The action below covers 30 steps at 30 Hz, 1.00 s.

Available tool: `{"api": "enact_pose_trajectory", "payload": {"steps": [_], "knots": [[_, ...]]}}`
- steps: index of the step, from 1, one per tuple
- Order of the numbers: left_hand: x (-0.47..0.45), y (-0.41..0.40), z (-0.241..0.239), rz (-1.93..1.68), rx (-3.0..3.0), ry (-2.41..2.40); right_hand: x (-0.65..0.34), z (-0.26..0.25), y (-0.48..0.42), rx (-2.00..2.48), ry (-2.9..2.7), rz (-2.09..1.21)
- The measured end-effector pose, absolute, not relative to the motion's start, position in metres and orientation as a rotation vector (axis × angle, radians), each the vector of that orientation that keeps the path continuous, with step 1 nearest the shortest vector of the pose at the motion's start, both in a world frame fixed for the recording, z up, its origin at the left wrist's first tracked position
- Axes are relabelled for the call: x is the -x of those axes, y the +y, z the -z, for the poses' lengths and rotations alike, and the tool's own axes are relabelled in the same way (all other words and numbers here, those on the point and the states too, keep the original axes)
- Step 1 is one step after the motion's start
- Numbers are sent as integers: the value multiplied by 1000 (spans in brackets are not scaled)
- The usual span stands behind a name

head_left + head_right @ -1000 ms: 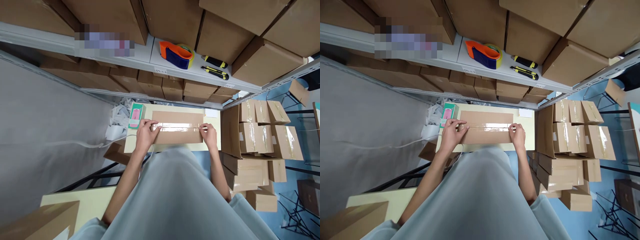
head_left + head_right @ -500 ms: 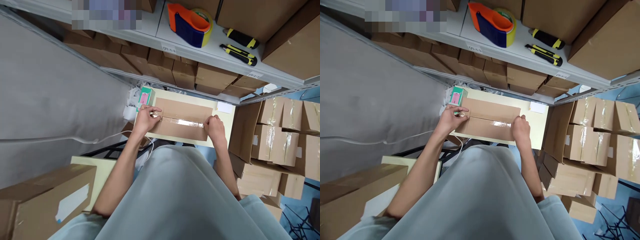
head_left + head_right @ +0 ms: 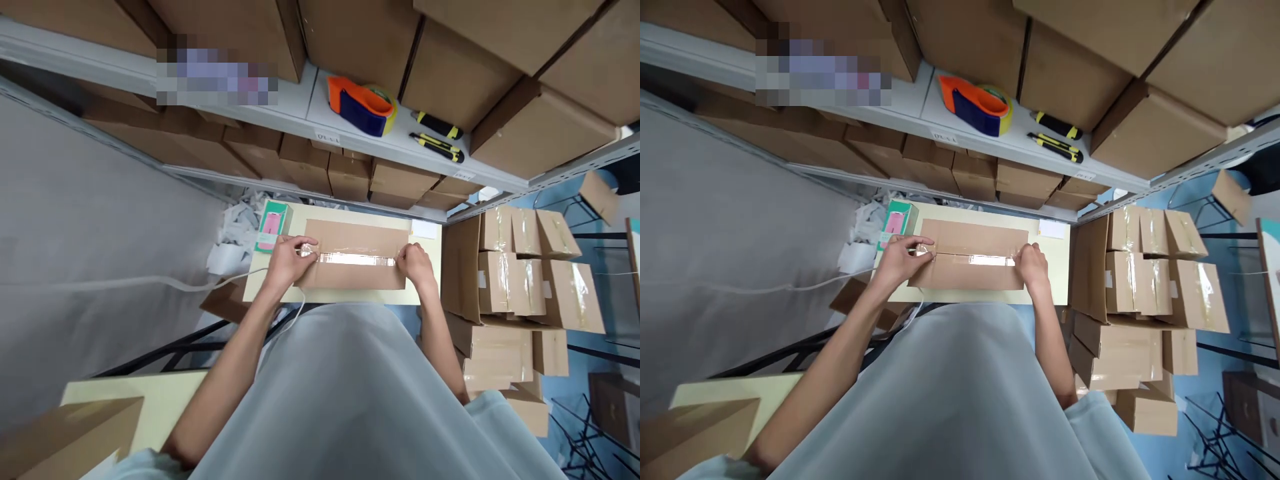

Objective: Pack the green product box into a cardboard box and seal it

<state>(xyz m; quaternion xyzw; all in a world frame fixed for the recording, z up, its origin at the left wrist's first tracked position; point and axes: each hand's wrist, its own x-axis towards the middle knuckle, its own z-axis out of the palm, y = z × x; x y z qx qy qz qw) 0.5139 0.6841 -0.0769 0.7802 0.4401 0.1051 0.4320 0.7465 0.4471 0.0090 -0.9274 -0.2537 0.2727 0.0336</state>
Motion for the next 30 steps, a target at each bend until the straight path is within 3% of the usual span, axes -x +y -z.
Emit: {"api": "enact_pose_trajectory", "payload": {"steps": [15, 23, 30], "knots": [[-527, 678, 58, -456, -2229, 905, -714, -47, 477, 3153, -833, -591], [-614, 728, -31, -735, -2198, 727, -769, -148, 602, 2930, -1213, -40], [-656, 760, -87, -903, -2129, 698, -793, -174, 702, 2759, -1327, 18]]}}
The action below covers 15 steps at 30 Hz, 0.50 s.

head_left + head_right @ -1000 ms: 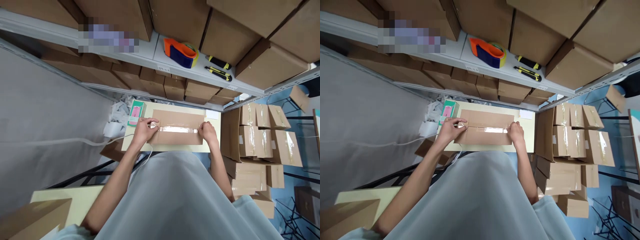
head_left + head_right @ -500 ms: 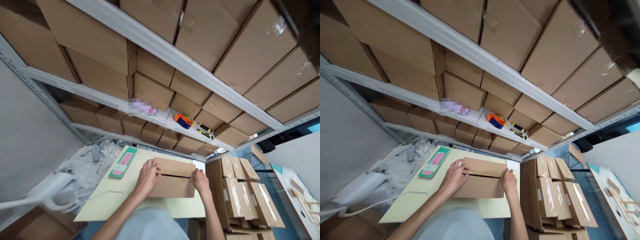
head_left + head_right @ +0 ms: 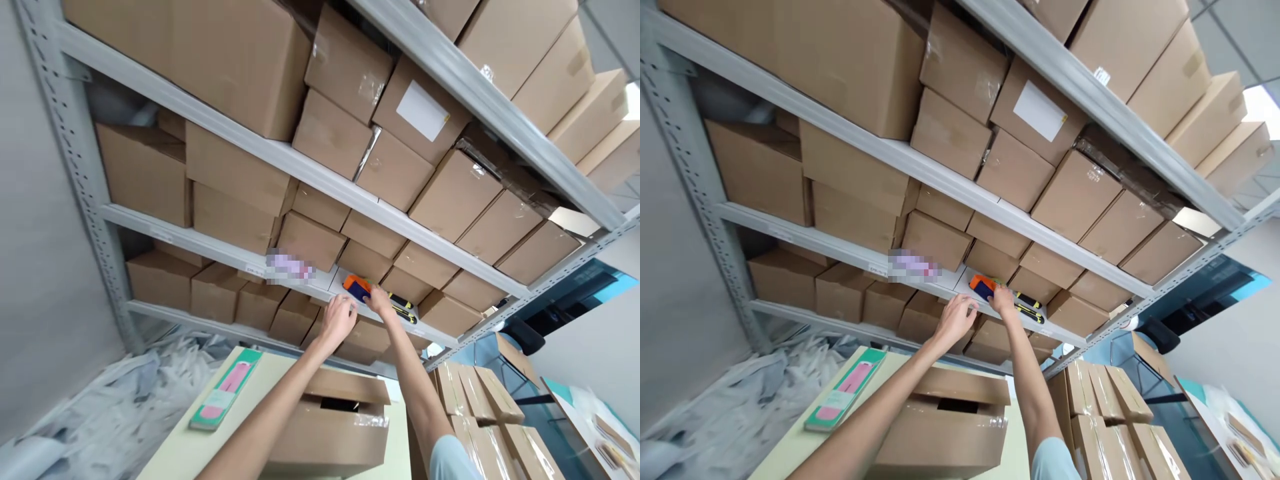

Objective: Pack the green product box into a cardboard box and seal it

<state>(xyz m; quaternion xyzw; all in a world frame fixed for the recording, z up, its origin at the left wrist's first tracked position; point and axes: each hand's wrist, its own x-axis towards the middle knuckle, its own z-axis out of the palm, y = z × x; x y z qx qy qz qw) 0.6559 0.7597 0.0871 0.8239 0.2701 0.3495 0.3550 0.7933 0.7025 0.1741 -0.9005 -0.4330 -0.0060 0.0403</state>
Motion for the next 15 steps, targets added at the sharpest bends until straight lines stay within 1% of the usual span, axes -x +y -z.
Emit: {"api": "enact_pose_trajectory", "payload": {"steps": [3, 9, 15], "knots": [[-652, 757, -87, -955, -2107, 687, -796, -168, 721, 2781, -1324, -38], [-630, 730, -68, -987, -2022, 687, -800, -144, 732, 2851, -1300, -41], [-611, 709, -51, -898, -1960, 711, -804, -136, 719, 2717, -1340, -89]]}}
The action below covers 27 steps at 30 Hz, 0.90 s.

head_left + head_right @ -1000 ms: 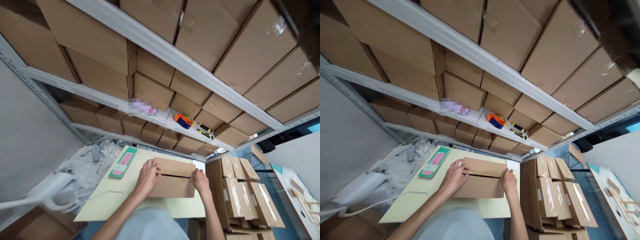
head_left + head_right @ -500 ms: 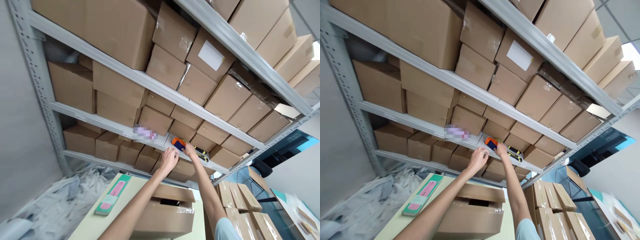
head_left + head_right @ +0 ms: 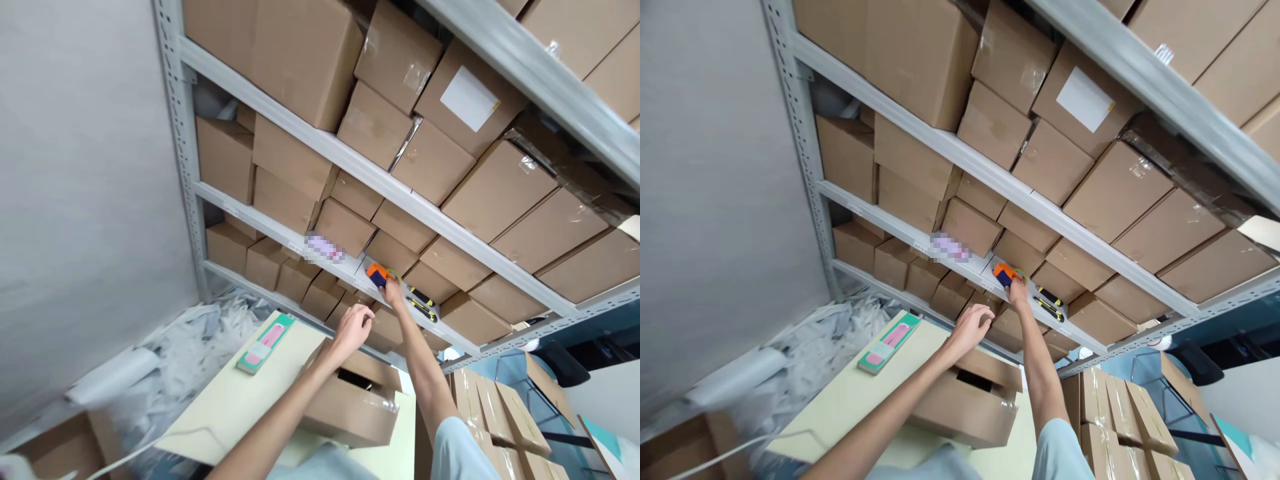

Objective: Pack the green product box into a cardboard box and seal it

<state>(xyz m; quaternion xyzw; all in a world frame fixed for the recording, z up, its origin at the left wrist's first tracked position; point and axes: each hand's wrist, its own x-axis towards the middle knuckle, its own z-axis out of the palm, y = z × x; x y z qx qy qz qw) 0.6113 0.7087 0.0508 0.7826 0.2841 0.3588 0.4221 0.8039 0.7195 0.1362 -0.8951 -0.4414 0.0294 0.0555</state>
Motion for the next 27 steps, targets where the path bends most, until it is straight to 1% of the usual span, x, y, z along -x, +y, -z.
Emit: {"api": "enact_pose_trajectory", "payload": {"steps": [4, 8, 10, 15, 19, 22, 24, 27], "knots": [[-577, 691, -42, -920, -1804, 706, -778, -114, 666, 2500, -1364, -217], [-539, 656, -43, -963, -1602, 604, -713, -78, 585, 1836, -1071, -541], [-526, 639, -48, -953, -1586, 610, -675, -67, 556, 1669, -900, -624], [-505, 614, -66, -941, -1652, 683, -623, -68, 523, 1608, -724, -599], [-487, 604, -88, -951, -1733, 556, -619, -92, 501, 1555, -746, -592], [-475, 597, -98, -1009, -1794, 432, -617, -108, 493, 1483, -798, -673], [-468, 595, -101, -1070, -1844, 423, -615, -111, 494, 1463, -828, -738], [-456, 598, -105, -1125, -1893, 477, -613, -106, 494, 1520, -880, -733]]}}
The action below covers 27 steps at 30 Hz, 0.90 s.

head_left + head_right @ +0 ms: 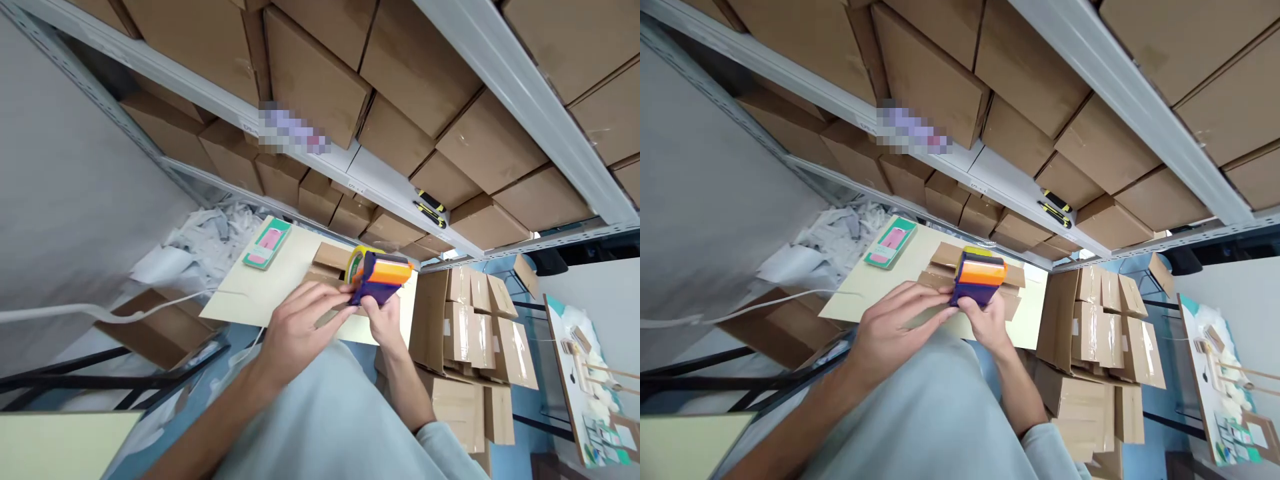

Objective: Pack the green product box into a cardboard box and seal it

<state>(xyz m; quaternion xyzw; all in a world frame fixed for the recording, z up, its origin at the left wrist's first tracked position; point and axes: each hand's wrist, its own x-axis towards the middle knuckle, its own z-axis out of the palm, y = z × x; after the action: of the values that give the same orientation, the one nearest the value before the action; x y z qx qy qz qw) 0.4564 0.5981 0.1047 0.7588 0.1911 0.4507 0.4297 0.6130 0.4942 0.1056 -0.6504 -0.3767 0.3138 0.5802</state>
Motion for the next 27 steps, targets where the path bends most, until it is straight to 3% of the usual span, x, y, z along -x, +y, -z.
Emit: {"api": "enact_pose_trajectory", "payload": {"steps": [5, 14, 27], "knots": [[-429, 623, -126, -1141, -1841, 645, -626, -101, 479, 1700, -1175, -597], [-426, 648, -141, -1143, -2051, 439, -653, -127, 467, 1674, -1903, -130], [-421, 633, -135, -1143, -2053, 255, -654, -147, 462, 1727, -2107, 37]]}}
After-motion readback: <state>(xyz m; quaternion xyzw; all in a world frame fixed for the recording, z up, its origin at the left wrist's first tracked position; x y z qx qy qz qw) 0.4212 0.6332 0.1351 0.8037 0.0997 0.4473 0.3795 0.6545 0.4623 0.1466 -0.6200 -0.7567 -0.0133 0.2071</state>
